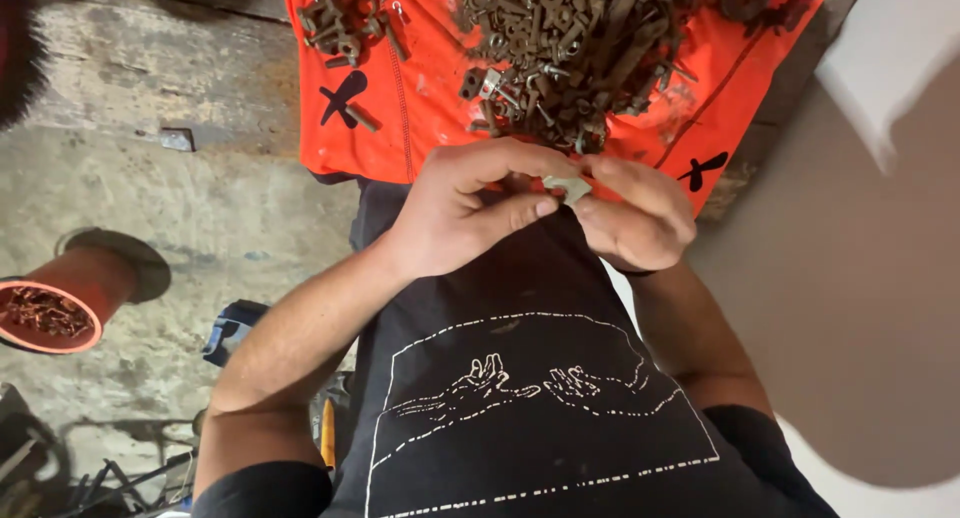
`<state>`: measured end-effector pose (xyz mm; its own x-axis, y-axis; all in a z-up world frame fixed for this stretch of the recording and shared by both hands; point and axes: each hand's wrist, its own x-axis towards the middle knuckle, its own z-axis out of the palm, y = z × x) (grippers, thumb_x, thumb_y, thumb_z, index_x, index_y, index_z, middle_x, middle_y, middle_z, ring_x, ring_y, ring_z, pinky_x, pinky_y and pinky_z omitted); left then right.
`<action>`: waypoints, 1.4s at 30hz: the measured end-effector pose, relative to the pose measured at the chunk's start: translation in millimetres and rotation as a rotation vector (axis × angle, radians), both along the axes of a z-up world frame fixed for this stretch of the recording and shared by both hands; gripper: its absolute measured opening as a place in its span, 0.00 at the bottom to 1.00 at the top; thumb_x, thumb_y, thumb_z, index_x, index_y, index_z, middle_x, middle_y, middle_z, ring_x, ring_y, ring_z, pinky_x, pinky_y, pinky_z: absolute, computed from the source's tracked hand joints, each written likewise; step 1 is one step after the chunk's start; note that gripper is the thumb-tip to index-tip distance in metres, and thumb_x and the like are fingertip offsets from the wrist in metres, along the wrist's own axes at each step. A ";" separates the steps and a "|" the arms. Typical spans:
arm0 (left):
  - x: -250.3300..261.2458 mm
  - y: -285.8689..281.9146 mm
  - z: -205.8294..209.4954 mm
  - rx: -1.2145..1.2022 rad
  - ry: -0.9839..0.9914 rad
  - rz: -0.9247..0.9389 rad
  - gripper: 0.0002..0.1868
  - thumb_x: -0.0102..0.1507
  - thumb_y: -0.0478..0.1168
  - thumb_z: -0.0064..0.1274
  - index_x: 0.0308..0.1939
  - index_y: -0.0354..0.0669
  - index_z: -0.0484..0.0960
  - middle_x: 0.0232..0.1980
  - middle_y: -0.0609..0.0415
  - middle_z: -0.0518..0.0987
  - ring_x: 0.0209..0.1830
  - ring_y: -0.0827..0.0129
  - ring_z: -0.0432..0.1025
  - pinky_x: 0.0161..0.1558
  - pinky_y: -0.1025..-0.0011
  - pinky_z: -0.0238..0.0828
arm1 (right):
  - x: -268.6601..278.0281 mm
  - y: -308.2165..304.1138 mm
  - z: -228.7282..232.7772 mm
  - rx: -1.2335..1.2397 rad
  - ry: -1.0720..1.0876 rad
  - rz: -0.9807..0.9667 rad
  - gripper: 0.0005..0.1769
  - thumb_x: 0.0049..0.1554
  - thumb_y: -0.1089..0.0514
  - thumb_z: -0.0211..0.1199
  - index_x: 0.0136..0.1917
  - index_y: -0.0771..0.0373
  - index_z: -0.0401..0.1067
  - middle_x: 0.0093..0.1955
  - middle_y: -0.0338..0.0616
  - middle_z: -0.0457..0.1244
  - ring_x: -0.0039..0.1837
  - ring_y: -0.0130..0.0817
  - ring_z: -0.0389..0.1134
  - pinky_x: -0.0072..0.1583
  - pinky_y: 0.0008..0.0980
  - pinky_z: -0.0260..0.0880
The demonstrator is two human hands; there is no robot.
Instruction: The person sorts a pile of rusty metal hardware, including bolts, nuts, and washers, spread across an orange safety vest. They pick up individual pieces, examine them, and place them into separate piles on the vest.
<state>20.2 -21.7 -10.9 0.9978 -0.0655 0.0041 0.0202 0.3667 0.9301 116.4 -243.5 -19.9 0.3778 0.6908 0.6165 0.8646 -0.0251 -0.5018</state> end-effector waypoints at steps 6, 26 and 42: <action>2.6 2.0 0.4 0.104 -0.005 0.066 0.14 0.70 0.31 0.61 0.59 0.41 0.80 0.57 0.52 0.84 0.51 0.72 0.81 0.51 0.74 0.80 | -5.3 -3.4 -8.2 -0.009 0.908 -0.026 0.20 0.57 0.63 0.70 0.60 0.69 0.68 0.55 0.49 0.67 0.50 0.41 0.71 0.53 0.33 0.73; 3.8 24.1 -50.6 0.954 0.141 -0.042 0.18 0.64 0.44 0.61 0.56 0.44 0.81 0.43 0.47 0.82 0.42 0.50 0.78 0.41 0.55 0.74 | 106.0 -89.1 -65.7 -0.152 0.486 -0.684 0.09 0.72 0.70 0.64 0.65 0.70 0.75 0.53 0.46 0.70 0.51 0.26 0.66 0.55 0.27 0.70; 16.5 27.5 -93.8 1.077 0.115 0.137 0.18 0.67 0.39 0.58 0.61 0.51 0.77 0.53 0.53 0.81 0.46 0.54 0.79 0.41 0.58 0.76 | 102.5 9.6 -22.5 -0.712 0.173 -0.345 0.34 0.54 0.57 0.80 0.69 0.67 0.68 0.75 0.51 0.58 0.73 0.57 0.58 0.74 0.49 0.59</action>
